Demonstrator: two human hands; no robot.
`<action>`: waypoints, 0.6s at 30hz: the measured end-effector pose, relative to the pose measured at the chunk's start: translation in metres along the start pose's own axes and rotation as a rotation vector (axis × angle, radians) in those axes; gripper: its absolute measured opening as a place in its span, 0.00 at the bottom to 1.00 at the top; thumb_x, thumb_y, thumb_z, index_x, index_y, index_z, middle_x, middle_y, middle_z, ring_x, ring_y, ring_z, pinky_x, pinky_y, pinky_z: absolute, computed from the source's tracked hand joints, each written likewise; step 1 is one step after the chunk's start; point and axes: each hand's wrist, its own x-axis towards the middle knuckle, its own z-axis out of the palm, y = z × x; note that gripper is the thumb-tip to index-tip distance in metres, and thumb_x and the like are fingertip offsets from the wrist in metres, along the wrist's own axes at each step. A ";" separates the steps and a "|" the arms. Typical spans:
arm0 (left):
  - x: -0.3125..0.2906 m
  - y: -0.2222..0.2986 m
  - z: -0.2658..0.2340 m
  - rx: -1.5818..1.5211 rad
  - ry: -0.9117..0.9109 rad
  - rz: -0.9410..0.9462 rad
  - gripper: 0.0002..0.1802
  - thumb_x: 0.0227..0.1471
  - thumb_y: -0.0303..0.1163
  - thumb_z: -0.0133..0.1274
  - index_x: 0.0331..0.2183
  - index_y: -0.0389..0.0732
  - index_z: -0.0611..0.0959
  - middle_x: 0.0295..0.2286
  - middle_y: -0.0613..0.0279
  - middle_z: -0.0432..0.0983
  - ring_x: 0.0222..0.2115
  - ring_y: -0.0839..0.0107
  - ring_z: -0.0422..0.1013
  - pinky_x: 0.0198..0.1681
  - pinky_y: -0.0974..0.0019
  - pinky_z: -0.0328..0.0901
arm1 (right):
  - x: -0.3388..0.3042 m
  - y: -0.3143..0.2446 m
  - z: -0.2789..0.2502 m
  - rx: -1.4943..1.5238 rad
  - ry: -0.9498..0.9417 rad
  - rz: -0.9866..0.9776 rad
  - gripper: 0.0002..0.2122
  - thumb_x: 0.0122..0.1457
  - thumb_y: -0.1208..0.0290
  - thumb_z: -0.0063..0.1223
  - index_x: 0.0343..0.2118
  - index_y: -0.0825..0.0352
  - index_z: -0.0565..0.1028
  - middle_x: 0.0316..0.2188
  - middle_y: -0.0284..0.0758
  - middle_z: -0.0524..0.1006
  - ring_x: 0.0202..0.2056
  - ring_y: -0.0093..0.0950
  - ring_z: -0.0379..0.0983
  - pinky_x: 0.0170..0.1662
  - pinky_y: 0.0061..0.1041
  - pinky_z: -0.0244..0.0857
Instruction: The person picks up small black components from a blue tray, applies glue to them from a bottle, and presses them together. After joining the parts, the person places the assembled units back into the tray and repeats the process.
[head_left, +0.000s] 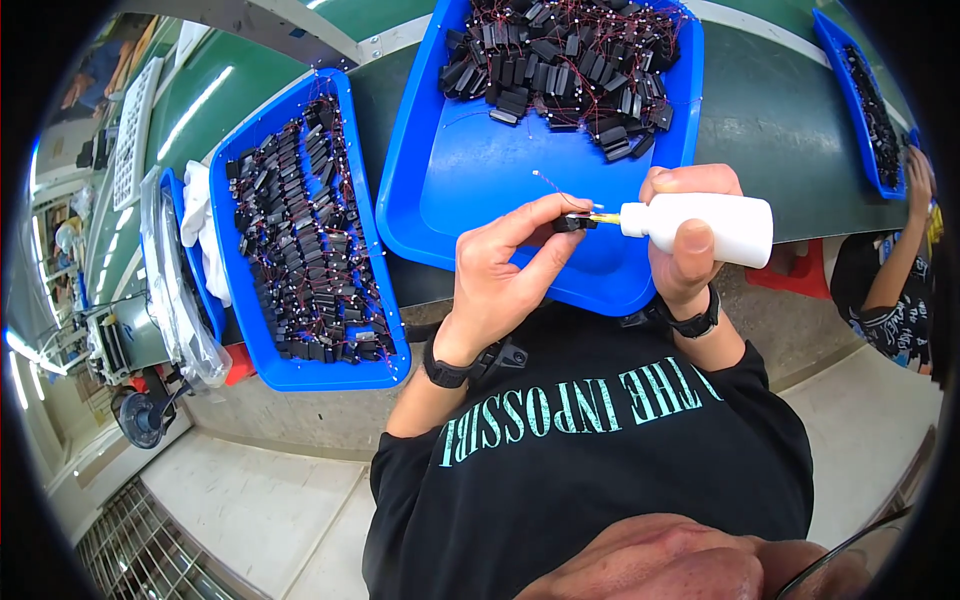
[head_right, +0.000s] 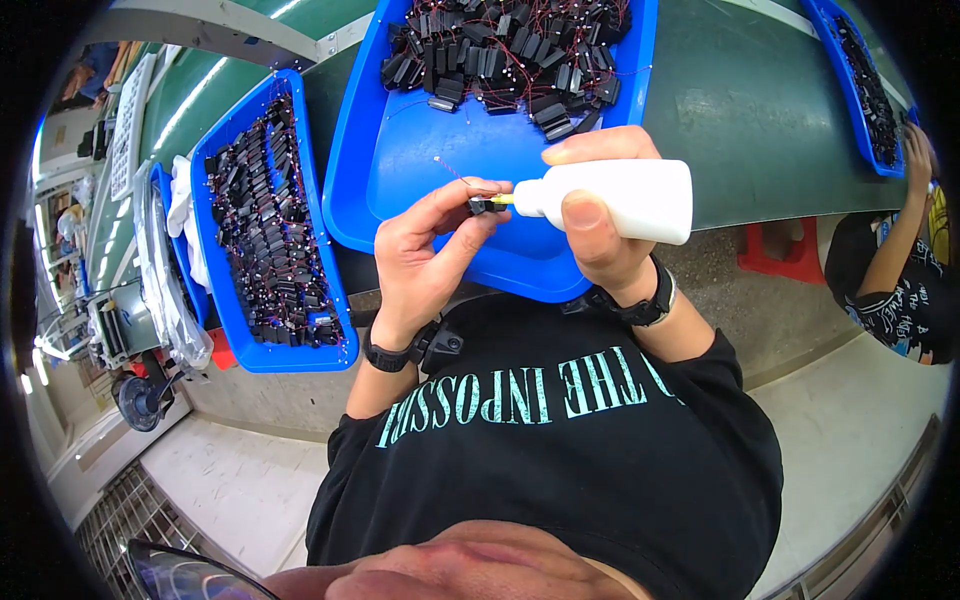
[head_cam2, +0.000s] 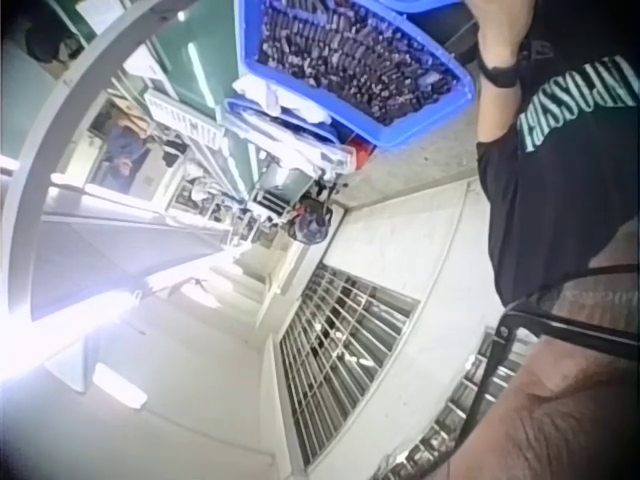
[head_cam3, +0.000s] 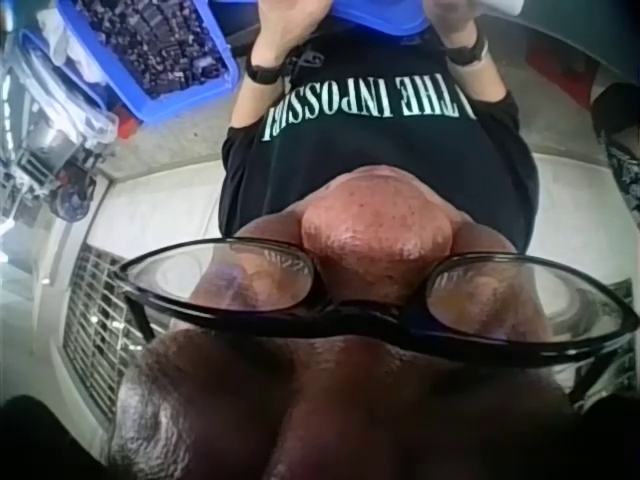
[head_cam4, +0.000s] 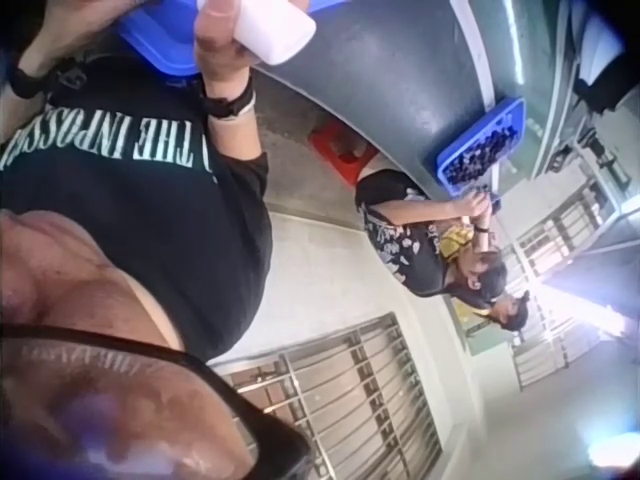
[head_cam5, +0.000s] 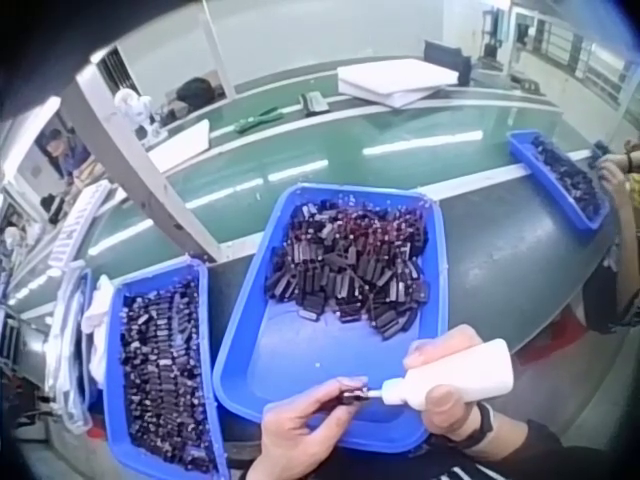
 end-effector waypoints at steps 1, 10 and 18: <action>0.000 0.001 0.000 0.001 0.000 0.002 0.13 0.52 0.17 0.53 0.42 0.29 0.78 0.39 0.54 0.78 0.37 0.69 0.77 0.41 0.71 0.71 | 0.000 0.000 0.000 0.004 0.004 0.002 0.24 0.55 0.47 0.52 0.35 0.70 0.68 0.23 0.35 0.69 0.21 0.24 0.65 0.26 0.23 0.59; -0.002 -0.001 0.001 -0.001 0.007 0.002 0.14 0.52 0.17 0.53 0.43 0.30 0.79 0.39 0.54 0.78 0.37 0.70 0.77 0.41 0.71 0.71 | 0.000 0.000 0.001 0.013 0.007 0.004 0.24 0.55 0.47 0.52 0.35 0.70 0.68 0.23 0.34 0.69 0.20 0.23 0.64 0.25 0.23 0.58; 0.003 -0.002 0.004 -0.002 -0.001 0.013 0.14 0.52 0.17 0.53 0.42 0.30 0.79 0.39 0.55 0.79 0.36 0.70 0.77 0.41 0.71 0.71 | 0.002 0.001 -0.004 0.033 0.019 0.024 0.24 0.55 0.47 0.52 0.35 0.69 0.68 0.22 0.33 0.68 0.19 0.23 0.62 0.24 0.23 0.57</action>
